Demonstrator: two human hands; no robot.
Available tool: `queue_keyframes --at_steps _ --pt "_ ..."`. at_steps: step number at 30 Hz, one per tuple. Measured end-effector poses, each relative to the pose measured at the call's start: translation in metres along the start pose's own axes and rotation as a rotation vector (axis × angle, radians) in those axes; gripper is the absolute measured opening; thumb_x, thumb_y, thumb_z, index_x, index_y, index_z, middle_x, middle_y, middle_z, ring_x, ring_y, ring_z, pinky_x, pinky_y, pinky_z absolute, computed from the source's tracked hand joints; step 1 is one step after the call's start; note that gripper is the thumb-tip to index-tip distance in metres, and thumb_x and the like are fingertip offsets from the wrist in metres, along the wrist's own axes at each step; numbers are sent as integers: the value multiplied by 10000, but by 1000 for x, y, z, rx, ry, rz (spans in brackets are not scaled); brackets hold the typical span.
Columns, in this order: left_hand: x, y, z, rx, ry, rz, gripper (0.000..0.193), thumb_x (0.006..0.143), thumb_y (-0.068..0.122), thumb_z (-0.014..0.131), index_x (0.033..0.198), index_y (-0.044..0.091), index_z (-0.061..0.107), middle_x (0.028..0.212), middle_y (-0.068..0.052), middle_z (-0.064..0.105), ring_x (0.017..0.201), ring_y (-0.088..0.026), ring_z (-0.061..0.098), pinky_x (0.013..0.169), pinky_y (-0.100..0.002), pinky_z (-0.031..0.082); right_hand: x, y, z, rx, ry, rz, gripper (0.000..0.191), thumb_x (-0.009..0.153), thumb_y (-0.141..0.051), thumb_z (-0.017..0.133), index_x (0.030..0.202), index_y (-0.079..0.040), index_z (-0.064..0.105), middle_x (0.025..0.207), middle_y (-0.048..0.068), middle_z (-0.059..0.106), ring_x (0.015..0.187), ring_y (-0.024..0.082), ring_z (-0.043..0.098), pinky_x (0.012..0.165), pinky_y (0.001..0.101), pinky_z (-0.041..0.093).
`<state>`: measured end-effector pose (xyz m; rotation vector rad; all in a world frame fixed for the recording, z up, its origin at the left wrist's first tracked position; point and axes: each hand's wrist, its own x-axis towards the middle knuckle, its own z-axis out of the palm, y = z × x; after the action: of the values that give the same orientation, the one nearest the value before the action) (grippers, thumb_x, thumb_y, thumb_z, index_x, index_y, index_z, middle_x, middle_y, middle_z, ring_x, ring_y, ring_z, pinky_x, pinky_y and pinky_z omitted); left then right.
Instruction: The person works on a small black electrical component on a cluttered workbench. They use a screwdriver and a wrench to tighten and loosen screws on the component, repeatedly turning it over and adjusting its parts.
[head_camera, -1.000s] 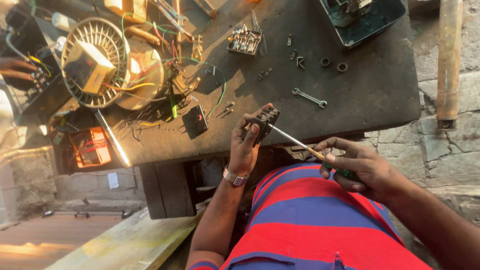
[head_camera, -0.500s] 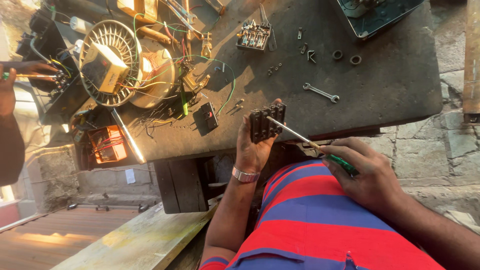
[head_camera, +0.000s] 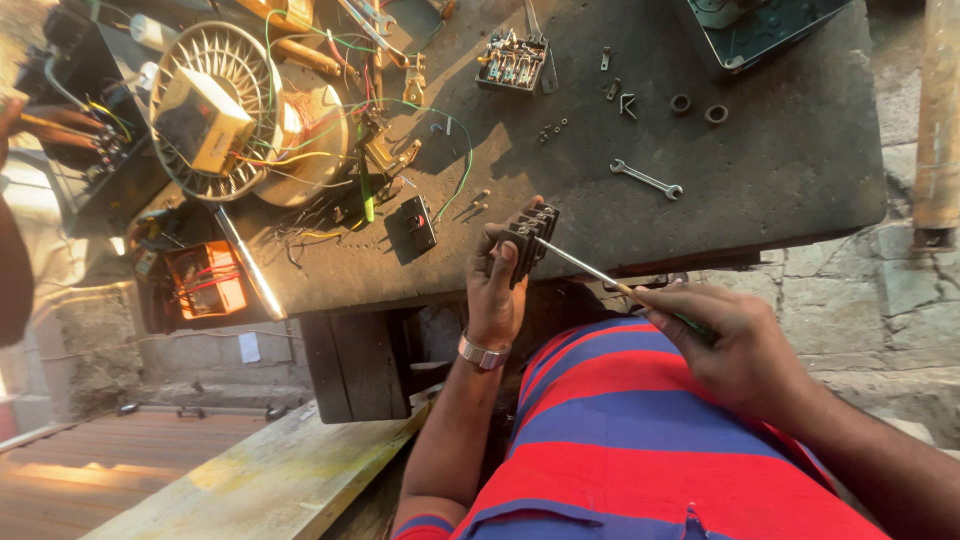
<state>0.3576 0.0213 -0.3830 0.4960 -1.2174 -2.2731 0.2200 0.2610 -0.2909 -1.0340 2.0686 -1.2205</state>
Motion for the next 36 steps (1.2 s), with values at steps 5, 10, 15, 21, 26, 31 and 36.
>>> queue_keyframes --at_steps 5,10,15,21,26,31,36 --pt "-5 14 -14 66 -43 57 233 1014 330 773 1089 154 640 1554 -229 547 1406 -298 574 1182 -430 493 24 19 0 795 -268 676 352 975 -171 637 1268 0 729 918 115 780 565 103 525 472 244 424" --pt "-11 34 -40 101 -22 165 350 983 380 787 1200 148 638 1552 -208 552 1423 -301 570 1172 -436 486 46 21 18 1010 -475 685 358 935 -245 613 1204 -22 690 797 61 720 435 31 457 351 185 373" --pt "-21 60 -74 -112 408 165 549 976 453 727 1377 95 614 1475 -189 544 1342 -304 560 1141 -491 467 76 14 38 5 -75 -67 248 1007 -208 635 1207 -67 682 973 34 705 747 143 672 629 312 547" --pt "-32 79 -103 -243 402 96 573 969 373 734 1397 40 549 1515 -165 540 1371 -276 562 1171 -484 472 158 28 107 -429 40 -238 299 952 -123 705 1248 -88 685 983 127 635 981 344 612 851 473 499" --pt "-23 74 -107 -90 336 103 573 912 232 833 1360 89 507 1517 -163 570 1308 -255 570 1095 -380 500 189 42 143 -507 84 -303 299 861 -140 749 1145 -62 698 1012 129 672 958 349 631 778 478 483" --pt "-8 63 -107 -26 308 -12 714 833 211 890 1420 91 501 1385 -152 602 1206 -262 623 1043 -380 535 207 60 100 -506 304 -225 181 918 -101 766 1087 -59 716 1027 122 682 947 340 665 838 458 531" --pt "4 50 -106 -219 188 -206 704 883 352 810 1437 82 468 1320 -164 624 1183 -288 648 1009 -442 571 231 71 62 -511 316 -78 250 909 -37 779 1150 -9 720 999 142 669 864 291 675 773 414 535"
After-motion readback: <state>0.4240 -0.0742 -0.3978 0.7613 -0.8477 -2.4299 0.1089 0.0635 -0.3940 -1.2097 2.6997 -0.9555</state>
